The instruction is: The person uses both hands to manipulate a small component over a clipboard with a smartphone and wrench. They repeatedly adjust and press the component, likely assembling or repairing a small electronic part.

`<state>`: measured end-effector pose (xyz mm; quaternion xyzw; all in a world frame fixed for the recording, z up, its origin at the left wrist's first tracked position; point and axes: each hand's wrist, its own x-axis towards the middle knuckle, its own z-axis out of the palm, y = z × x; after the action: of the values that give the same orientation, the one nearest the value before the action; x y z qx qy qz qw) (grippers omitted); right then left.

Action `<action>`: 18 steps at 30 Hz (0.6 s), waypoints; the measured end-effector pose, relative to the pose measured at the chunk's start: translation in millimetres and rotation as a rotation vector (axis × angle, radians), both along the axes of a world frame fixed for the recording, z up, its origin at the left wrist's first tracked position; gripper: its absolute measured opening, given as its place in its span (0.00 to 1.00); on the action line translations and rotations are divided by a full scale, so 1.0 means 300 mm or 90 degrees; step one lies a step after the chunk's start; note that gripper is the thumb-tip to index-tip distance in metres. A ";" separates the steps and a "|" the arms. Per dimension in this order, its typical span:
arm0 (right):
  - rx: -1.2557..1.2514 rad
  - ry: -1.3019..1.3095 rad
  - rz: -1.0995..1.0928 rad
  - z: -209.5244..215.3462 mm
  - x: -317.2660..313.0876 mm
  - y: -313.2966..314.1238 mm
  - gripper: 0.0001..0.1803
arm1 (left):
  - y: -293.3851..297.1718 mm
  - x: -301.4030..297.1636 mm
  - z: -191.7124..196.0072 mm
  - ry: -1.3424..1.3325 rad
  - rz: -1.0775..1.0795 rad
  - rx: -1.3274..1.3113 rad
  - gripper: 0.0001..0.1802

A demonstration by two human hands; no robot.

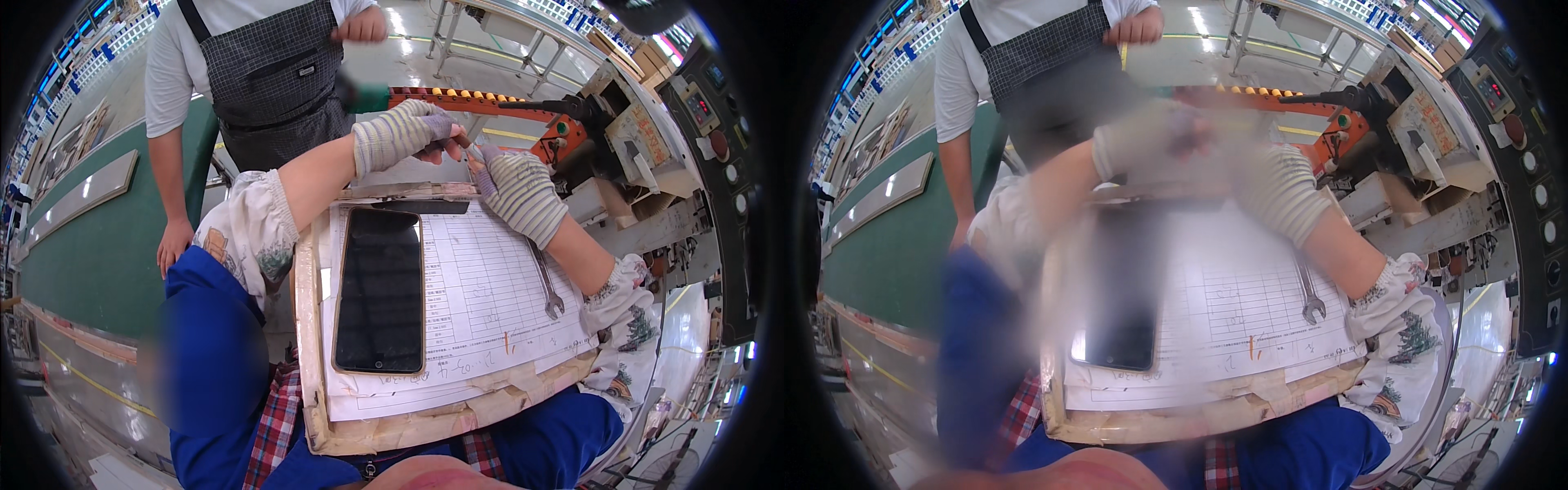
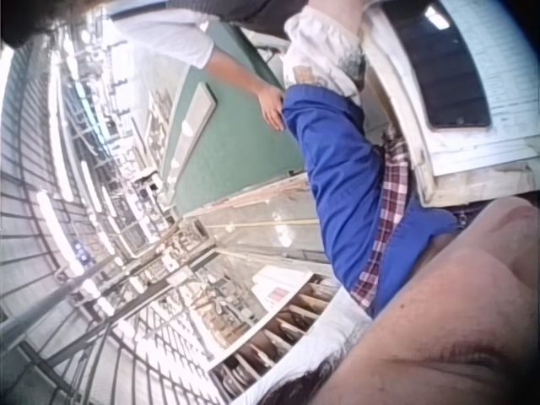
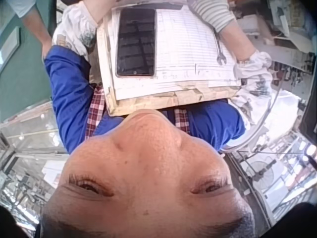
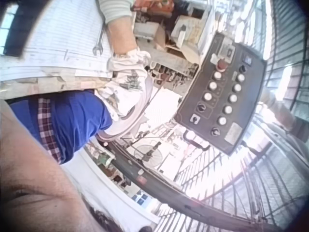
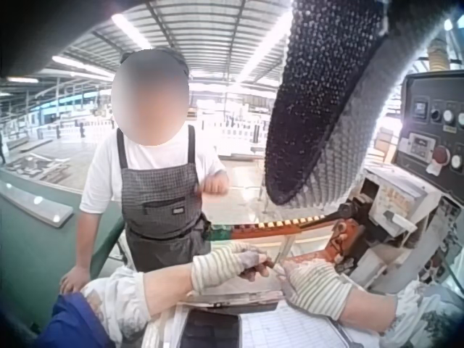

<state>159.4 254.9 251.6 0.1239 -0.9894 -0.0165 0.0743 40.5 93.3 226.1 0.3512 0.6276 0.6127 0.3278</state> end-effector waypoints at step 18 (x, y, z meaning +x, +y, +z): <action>-0.112 0.014 0.031 0.011 0.005 -0.006 0.14 | -0.013 -0.002 0.015 0.042 -0.026 -0.005 0.13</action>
<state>161.0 253.2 255.1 0.1410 -0.9828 0.0707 0.0959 39.9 89.5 230.7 0.3825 0.6333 0.5916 0.3205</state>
